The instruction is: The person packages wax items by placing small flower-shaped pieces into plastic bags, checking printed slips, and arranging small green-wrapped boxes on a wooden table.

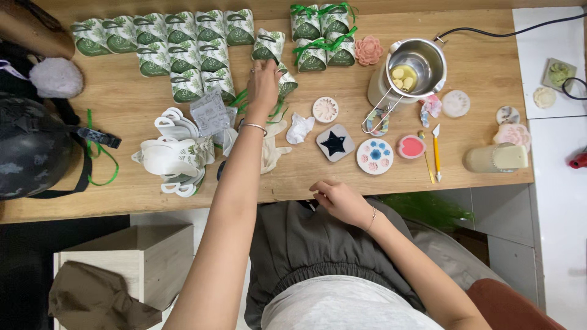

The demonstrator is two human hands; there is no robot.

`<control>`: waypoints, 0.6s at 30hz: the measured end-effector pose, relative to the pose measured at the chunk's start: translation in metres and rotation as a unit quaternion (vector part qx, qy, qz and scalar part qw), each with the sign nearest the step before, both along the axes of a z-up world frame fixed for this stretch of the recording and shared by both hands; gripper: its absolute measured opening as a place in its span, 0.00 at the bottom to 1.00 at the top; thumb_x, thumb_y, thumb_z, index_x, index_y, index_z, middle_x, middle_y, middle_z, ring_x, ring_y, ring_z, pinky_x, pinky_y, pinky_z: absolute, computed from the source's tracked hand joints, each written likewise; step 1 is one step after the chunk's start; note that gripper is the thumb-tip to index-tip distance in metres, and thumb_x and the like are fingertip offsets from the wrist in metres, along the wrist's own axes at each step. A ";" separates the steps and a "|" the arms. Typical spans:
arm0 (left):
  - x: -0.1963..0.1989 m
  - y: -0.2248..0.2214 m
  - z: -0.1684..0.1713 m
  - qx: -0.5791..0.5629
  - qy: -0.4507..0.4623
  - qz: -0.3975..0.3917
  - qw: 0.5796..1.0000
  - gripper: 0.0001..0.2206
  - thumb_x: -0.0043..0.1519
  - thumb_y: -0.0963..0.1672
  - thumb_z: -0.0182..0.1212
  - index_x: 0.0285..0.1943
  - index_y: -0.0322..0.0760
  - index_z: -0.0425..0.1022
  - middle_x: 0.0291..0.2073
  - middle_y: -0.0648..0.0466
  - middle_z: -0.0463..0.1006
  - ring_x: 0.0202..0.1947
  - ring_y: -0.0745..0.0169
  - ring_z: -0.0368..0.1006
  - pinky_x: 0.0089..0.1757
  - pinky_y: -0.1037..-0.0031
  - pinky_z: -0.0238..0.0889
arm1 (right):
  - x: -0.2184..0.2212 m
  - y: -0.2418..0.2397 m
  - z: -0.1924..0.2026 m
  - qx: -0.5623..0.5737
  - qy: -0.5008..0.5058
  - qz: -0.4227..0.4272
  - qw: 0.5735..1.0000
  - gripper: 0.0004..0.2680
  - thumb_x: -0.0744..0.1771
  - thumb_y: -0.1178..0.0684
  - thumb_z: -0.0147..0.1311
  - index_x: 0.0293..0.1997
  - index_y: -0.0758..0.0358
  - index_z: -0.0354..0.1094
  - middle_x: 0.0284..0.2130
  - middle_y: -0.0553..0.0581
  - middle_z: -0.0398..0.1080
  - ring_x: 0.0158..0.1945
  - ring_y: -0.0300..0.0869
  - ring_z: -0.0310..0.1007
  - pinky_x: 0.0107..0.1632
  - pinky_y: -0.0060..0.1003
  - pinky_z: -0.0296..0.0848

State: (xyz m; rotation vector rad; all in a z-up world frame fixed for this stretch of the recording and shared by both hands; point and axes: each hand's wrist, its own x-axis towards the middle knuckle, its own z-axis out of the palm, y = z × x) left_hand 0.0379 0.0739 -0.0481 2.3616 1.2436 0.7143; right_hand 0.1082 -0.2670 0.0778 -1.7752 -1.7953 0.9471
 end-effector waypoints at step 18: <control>-0.108 -0.243 0.043 -0.052 -0.126 -0.117 0.984 0.06 0.59 0.39 0.66 0.42 0.34 0.75 0.54 0.48 0.74 0.46 0.47 0.75 0.43 0.62 0.70 | 0.003 0.032 -0.052 0.272 -0.099 -0.052 0.956 0.14 0.63 0.55 0.62 0.52 0.65 0.69 0.48 0.64 0.68 0.51 0.57 0.70 0.49 0.47 0.74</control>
